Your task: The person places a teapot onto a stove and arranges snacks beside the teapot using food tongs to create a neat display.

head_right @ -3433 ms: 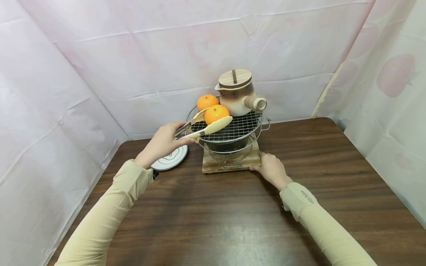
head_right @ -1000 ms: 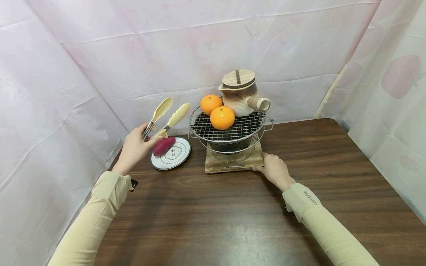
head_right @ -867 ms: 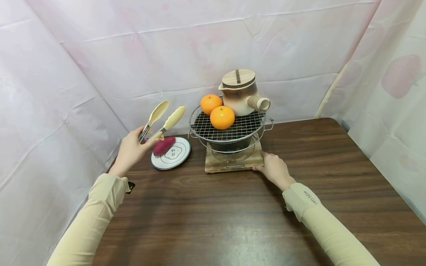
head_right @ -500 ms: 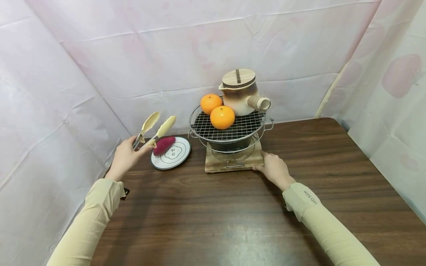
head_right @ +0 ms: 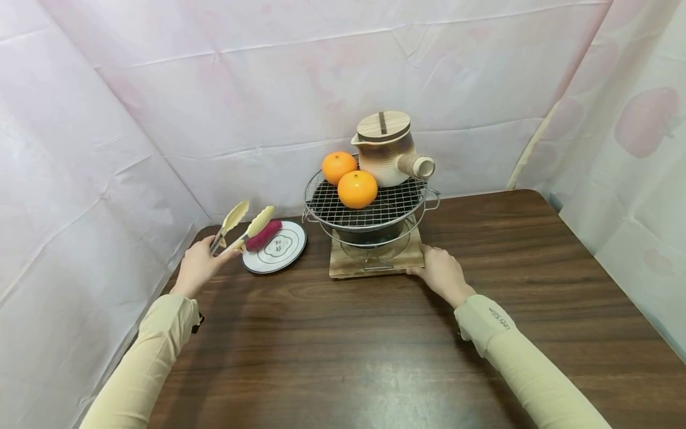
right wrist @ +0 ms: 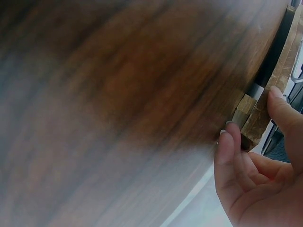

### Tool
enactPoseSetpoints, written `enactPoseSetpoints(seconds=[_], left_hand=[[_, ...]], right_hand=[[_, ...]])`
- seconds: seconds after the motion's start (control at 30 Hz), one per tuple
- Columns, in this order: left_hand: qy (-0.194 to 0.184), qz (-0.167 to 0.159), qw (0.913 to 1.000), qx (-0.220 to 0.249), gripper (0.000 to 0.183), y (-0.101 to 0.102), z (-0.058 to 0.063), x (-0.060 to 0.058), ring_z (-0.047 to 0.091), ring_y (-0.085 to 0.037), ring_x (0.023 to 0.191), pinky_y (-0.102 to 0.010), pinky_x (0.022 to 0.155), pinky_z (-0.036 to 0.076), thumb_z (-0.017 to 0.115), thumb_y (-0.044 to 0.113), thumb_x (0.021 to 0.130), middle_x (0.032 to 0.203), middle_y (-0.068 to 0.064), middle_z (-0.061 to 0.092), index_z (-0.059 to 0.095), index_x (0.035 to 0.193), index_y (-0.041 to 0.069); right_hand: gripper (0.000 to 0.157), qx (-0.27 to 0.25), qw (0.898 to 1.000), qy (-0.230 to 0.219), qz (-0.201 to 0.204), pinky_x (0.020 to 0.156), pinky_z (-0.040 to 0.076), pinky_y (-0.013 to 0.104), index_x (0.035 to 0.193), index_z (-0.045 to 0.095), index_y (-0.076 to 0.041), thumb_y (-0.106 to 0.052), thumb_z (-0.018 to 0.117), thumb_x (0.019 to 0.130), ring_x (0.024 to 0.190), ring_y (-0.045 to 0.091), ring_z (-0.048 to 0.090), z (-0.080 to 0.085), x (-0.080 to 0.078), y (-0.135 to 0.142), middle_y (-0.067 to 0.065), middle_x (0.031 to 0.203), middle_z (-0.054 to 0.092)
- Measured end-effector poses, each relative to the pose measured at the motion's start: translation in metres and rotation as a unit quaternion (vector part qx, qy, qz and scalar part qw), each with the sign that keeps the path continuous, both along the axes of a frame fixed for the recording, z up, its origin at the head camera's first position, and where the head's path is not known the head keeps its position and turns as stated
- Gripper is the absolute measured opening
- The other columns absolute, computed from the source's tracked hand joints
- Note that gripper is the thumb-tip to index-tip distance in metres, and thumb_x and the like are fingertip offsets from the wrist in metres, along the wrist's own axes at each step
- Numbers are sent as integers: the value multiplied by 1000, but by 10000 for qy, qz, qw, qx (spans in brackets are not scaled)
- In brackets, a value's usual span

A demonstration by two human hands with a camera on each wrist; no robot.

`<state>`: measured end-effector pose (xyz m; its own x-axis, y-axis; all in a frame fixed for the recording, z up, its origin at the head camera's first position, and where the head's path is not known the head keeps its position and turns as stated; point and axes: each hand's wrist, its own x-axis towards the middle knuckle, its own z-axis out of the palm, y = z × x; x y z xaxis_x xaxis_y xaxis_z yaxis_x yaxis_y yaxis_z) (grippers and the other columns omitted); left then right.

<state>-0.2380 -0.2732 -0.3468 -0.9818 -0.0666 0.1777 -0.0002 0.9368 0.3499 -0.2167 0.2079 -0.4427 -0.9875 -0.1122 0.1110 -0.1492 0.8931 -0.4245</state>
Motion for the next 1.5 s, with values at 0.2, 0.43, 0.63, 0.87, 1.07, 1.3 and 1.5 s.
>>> enactPoseSetpoints(seconds=[0.2,0.43,0.63,0.87,1.07,1.3,1.5], left_hand=[[-207,125,9997,64,59,-6,-11,4,59,-42,94,-54,79,45,68,45,86,98,-24,60,57,116,-5],[-428,268,9987,-16,72,-13,-26,4,60,-46,102,-57,82,46,66,49,86,107,-29,61,51,130,-7],[-425,321,9986,-38,71,-16,-37,5,61,-46,100,-57,80,47,68,47,86,105,-28,62,51,128,-8],[-566,413,9975,-66,72,-15,-42,6,61,-44,97,-56,78,47,68,46,86,103,-28,62,51,129,-9],[-675,439,9967,-104,70,-18,-47,2,62,-42,93,-54,76,48,67,48,86,101,-27,63,53,126,-8],[-765,503,9958,-93,67,-17,-49,0,64,-42,91,-53,73,49,67,48,85,103,-28,65,57,121,-8],[-787,565,9952,-106,64,-18,-51,-3,62,-38,84,-52,70,48,68,48,85,96,-25,64,58,117,-7]], right_hand=[[74,-24,10000,-49,0,80,50,59,132,50,11,-40,73,83,105,50,60,0,0,0,35,123,58],[73,-34,10000,-56,-11,81,50,59,132,50,11,-39,72,84,106,50,60,-2,0,1,34,124,58],[72,-7,10000,-1,-6,81,50,59,131,51,10,-39,73,83,105,50,60,-1,-1,0,34,123,59],[71,-6,10000,49,-13,79,50,59,130,52,10,-39,73,83,103,50,61,0,0,0,34,120,60],[70,-27,9999,126,-14,77,51,58,128,53,10,-38,74,82,101,49,63,-3,-1,0,34,118,62],[69,-12,9999,144,-10,77,51,58,128,54,10,-37,74,82,100,49,63,-3,0,0,34,118,62],[69,10,9999,157,-13,76,51,58,128,54,10,-38,74,82,99,49,63,-2,0,0,33,117,62]])
